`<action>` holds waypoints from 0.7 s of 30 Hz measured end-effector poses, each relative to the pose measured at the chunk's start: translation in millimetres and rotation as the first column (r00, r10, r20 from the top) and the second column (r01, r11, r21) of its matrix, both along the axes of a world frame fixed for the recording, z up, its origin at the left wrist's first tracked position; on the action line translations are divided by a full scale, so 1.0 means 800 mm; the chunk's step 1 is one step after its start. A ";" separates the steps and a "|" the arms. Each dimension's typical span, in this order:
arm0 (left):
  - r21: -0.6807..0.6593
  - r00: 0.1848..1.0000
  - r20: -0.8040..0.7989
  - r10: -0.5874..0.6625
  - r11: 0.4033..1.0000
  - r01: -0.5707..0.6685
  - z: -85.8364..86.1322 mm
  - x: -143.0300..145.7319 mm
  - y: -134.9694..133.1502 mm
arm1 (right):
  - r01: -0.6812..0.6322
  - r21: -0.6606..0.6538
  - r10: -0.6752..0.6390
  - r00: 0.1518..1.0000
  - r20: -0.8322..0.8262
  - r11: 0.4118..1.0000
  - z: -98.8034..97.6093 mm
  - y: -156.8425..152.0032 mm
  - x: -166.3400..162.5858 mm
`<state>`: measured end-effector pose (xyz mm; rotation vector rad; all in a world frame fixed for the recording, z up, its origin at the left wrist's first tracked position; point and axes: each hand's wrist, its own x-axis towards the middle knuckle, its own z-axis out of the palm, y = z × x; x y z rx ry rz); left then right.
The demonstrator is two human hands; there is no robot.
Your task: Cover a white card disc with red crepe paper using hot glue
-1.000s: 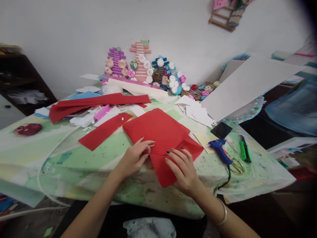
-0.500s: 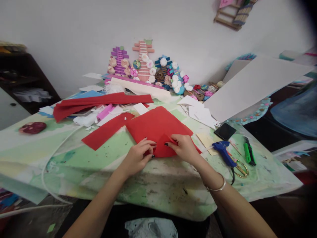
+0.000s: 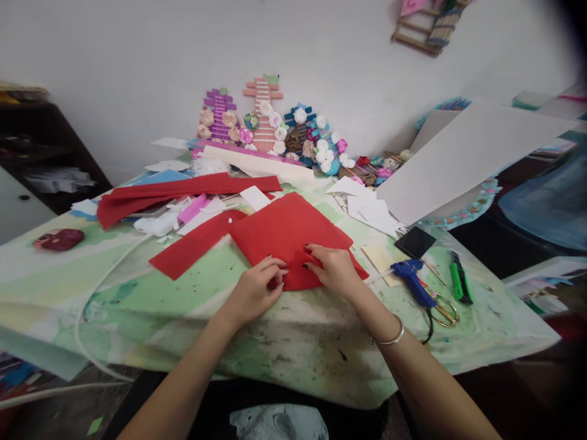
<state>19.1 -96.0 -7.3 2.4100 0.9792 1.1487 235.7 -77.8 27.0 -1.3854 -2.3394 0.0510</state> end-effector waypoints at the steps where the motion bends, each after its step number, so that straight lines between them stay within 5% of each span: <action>1: 0.011 1.000 -0.015 0.007 1.000 -0.007 0.000 0.000 0.000 | 0.016 0.002 -0.016 1.000 0.018 1.000 0.001 0.000 -0.001; 12: 0.272 0.919 -0.394 0.021 0.958 0.095 0.001 -0.001 -0.017 | 0.041 0.011 -0.041 0.999 0.016 0.999 -0.001 0.005 0.000; 21: 0.162 0.966 -0.254 0.054 0.987 -0.013 -0.002 0.000 -0.021 | 0.046 0.010 -0.046 0.999 -0.002 0.999 0.001 0.007 0.000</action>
